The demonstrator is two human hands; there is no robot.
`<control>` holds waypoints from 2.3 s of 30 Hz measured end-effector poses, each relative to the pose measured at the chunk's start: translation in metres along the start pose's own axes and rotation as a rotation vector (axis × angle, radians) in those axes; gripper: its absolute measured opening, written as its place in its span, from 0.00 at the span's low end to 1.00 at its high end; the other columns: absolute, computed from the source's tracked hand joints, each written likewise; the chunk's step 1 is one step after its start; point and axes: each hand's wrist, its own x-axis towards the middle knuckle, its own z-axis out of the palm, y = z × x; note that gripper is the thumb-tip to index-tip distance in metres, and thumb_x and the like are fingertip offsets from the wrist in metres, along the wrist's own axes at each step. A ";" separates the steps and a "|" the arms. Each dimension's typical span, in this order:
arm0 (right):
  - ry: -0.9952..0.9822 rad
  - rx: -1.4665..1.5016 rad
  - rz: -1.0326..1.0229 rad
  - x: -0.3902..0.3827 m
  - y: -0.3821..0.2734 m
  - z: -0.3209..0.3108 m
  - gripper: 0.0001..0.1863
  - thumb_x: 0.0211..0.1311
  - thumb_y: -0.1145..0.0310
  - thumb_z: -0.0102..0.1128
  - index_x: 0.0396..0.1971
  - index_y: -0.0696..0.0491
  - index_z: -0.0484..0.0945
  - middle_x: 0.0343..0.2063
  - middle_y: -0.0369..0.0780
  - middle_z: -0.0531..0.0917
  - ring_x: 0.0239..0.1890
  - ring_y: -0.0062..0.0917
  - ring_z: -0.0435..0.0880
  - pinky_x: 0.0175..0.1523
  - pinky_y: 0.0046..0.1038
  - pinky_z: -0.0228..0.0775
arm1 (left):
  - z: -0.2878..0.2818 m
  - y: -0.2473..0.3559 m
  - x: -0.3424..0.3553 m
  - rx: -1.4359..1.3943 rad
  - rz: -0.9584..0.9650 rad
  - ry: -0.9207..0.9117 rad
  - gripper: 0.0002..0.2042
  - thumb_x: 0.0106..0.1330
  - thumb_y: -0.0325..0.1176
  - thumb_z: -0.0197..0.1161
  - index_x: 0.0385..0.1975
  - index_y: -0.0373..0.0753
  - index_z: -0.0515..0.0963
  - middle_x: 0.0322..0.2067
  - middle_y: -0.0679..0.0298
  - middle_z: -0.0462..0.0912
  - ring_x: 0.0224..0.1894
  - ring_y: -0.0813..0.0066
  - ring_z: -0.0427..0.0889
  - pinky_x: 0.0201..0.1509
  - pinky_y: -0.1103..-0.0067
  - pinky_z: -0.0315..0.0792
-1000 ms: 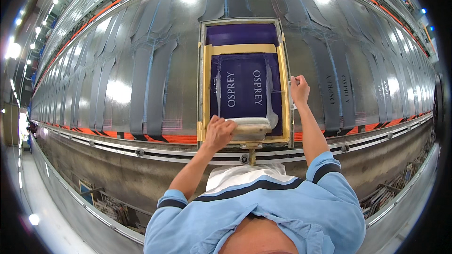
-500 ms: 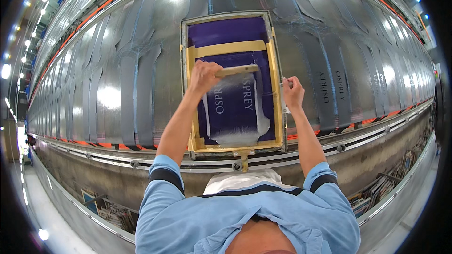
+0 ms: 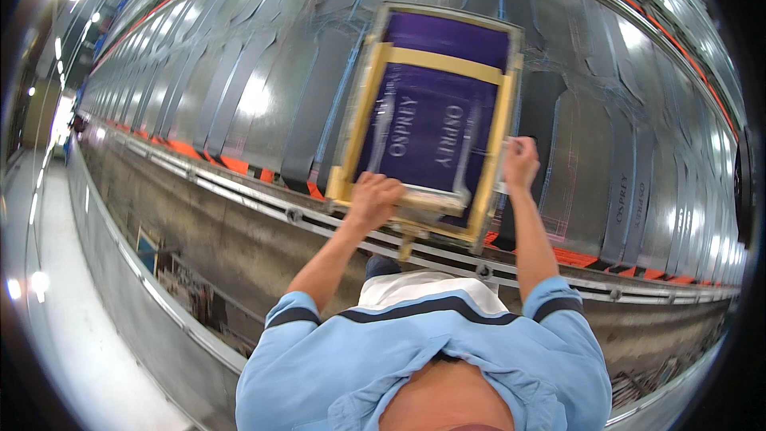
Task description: The person uses a squeegee to press ink through a screen printing frame onto a purple Osprey-branded bag. The person repeatedly pulls the squeegee across the screen to transfer ink, then lifts and repositions the frame to continue the process.
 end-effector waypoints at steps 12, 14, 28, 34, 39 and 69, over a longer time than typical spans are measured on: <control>0.040 0.251 0.027 0.001 0.007 -0.002 0.11 0.69 0.62 0.63 0.35 0.55 0.78 0.24 0.46 0.85 0.30 0.43 0.87 0.36 0.40 0.75 | -0.019 0.005 0.036 -0.090 0.039 -0.056 0.11 0.46 0.33 0.80 0.30 0.46 0.87 0.28 0.71 0.87 0.33 0.69 0.82 0.45 0.71 0.68; 0.054 0.212 0.026 0.001 0.014 0.003 0.11 0.69 0.62 0.63 0.35 0.55 0.78 0.25 0.46 0.85 0.29 0.43 0.87 0.36 0.40 0.75 | -0.017 0.002 0.035 -0.107 0.050 -0.055 0.10 0.47 0.34 0.80 0.29 0.46 0.87 0.27 0.70 0.87 0.33 0.69 0.83 0.44 0.71 0.67; -0.500 0.059 -0.276 0.081 -0.059 0.012 0.28 0.63 0.43 0.66 0.44 0.56 0.84 0.41 0.48 0.87 0.47 0.43 0.86 0.53 0.41 0.77 | -0.006 -0.105 0.202 -0.198 0.198 -0.098 0.12 0.47 0.39 0.81 0.27 0.42 0.86 0.24 0.60 0.85 0.28 0.56 0.85 0.34 0.63 0.76; -0.843 -0.495 -0.459 0.148 -0.125 0.081 0.26 0.55 0.46 0.72 0.43 0.52 0.85 0.39 0.48 0.88 0.45 0.45 0.87 0.50 0.41 0.78 | 0.015 -0.145 0.288 -0.169 0.130 -0.120 0.15 0.44 0.38 0.82 0.29 0.38 0.86 0.22 0.54 0.83 0.28 0.53 0.84 0.35 0.64 0.76; -0.841 -0.444 -0.402 0.114 -0.113 0.086 0.14 0.51 0.62 0.75 0.35 0.51 0.85 0.33 0.49 0.87 0.41 0.47 0.86 0.46 0.43 0.77 | 0.024 -0.136 0.251 -0.284 0.119 -0.027 0.13 0.46 0.38 0.82 0.27 0.41 0.86 0.22 0.59 0.85 0.26 0.55 0.84 0.33 0.64 0.74; -0.841 -0.461 -0.439 0.078 -0.113 0.072 0.15 0.47 0.59 0.77 0.33 0.51 0.87 0.30 0.47 0.87 0.37 0.44 0.86 0.45 0.43 0.77 | 0.019 -0.123 0.214 -0.222 0.111 -0.115 0.14 0.45 0.41 0.82 0.26 0.43 0.85 0.21 0.61 0.84 0.28 0.56 0.85 0.36 0.64 0.76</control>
